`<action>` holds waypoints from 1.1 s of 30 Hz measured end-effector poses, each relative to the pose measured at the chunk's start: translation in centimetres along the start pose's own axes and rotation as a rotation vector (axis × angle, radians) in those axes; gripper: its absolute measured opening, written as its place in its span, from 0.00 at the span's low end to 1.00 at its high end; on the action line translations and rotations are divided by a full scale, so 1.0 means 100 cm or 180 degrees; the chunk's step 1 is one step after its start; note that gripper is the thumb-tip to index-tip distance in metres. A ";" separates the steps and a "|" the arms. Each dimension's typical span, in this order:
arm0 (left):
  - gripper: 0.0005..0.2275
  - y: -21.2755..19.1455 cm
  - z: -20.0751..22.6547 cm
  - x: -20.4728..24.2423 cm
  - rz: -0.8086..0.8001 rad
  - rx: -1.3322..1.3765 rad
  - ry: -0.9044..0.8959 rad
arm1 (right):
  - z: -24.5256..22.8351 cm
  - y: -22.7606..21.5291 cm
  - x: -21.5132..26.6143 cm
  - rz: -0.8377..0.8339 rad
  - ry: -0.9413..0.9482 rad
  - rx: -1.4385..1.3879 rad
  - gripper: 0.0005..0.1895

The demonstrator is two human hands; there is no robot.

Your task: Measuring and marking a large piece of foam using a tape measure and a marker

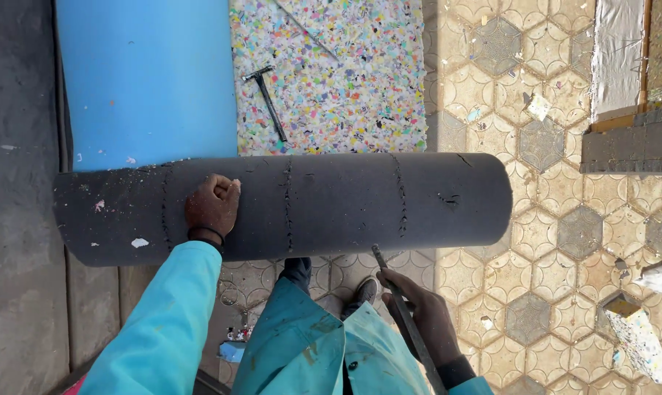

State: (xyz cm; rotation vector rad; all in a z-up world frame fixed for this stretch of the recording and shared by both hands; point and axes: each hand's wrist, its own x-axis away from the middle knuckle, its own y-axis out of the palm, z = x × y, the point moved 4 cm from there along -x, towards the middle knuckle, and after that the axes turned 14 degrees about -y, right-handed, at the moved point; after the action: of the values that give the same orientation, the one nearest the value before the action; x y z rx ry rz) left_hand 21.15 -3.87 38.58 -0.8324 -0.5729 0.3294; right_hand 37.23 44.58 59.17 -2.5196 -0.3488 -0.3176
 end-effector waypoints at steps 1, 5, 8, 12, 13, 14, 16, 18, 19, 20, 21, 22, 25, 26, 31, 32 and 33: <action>0.13 -0.007 -0.010 0.021 0.0070 -0.0008 -0.0013 | -0.003 -0.009 0.010 -0.0027 -0.0061 -0.0025 0.25; 0.12 -0.013 -0.052 0.129 0.0281 0.0472 -0.0451 | 0.007 -0.052 0.060 0.0219 -0.0040 0.0127 0.32; 0.11 -0.002 -0.069 0.246 0.0321 0.0686 -0.0858 | 0.016 -0.083 0.106 0.0522 0.0132 0.0163 0.29; 0.07 0.030 -0.054 0.382 0.0131 0.1025 -0.0973 | 0.065 -0.106 0.133 0.1186 -0.0122 -0.0315 0.18; 0.07 0.032 -0.042 0.404 0.0163 0.1036 -0.0984 | 0.068 -0.117 0.136 0.1164 -0.0150 -0.0321 0.18; 0.07 0.037 -0.031 0.424 -0.0043 0.0978 -0.0951 | 0.069 -0.127 0.137 0.1205 -0.0295 -0.0270 0.18; 0.08 0.034 -0.024 0.451 -0.0190 0.0906 -0.0953 | 0.064 -0.139 0.138 0.1195 -0.0465 -0.0258 0.20; 0.12 0.032 -0.024 0.456 -0.0479 0.0880 -0.1128 | 0.056 -0.151 0.132 0.1141 -0.0417 -0.0423 0.16; 0.12 0.027 -0.023 0.455 -0.0452 0.0891 -0.1141 | 0.061 -0.154 0.129 0.1118 -0.0438 -0.0429 0.16; 0.11 0.019 -0.021 0.452 -0.0343 0.0963 -0.1102 | 0.065 -0.157 0.124 0.1078 -0.0493 -0.0225 0.14; 0.11 0.012 -0.020 0.449 -0.0248 0.1028 -0.1060 | 0.068 -0.159 0.121 0.1046 -0.0535 -0.0016 0.13; 0.11 0.005 -0.033 0.444 -0.0235 0.1033 -0.1070 | 0.064 -0.153 0.118 0.1032 -0.0545 -0.0018 0.13; 0.10 -0.006 -0.061 0.420 -0.0129 0.1018 -0.1043 | 0.047 -0.147 0.109 0.1128 -0.0581 0.0107 0.10; 0.09 -0.010 -0.073 0.411 -0.0130 0.0914 -0.1139 | 0.041 -0.141 0.105 0.1126 -0.0514 0.0059 0.11; 0.12 -0.026 -0.129 0.364 -0.0199 0.0609 -0.1412 | 0.013 -0.121 0.070 0.0934 -0.0334 0.0015 0.22; 0.12 -0.028 -0.145 0.354 -0.0191 0.0495 -0.1549 | 0.019 -0.113 0.061 0.0940 -0.0429 -0.0010 0.23; 0.13 -0.031 -0.163 0.348 -0.0176 0.0371 -0.1696 | 0.026 -0.104 0.054 0.0934 -0.0521 -0.0041 0.24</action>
State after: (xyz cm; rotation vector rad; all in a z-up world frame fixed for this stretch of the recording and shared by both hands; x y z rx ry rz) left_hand 58.96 1.34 44.30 -0.6118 -1.0603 0.5343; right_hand 39.45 55.37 63.98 -2.5701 -0.0362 0.0011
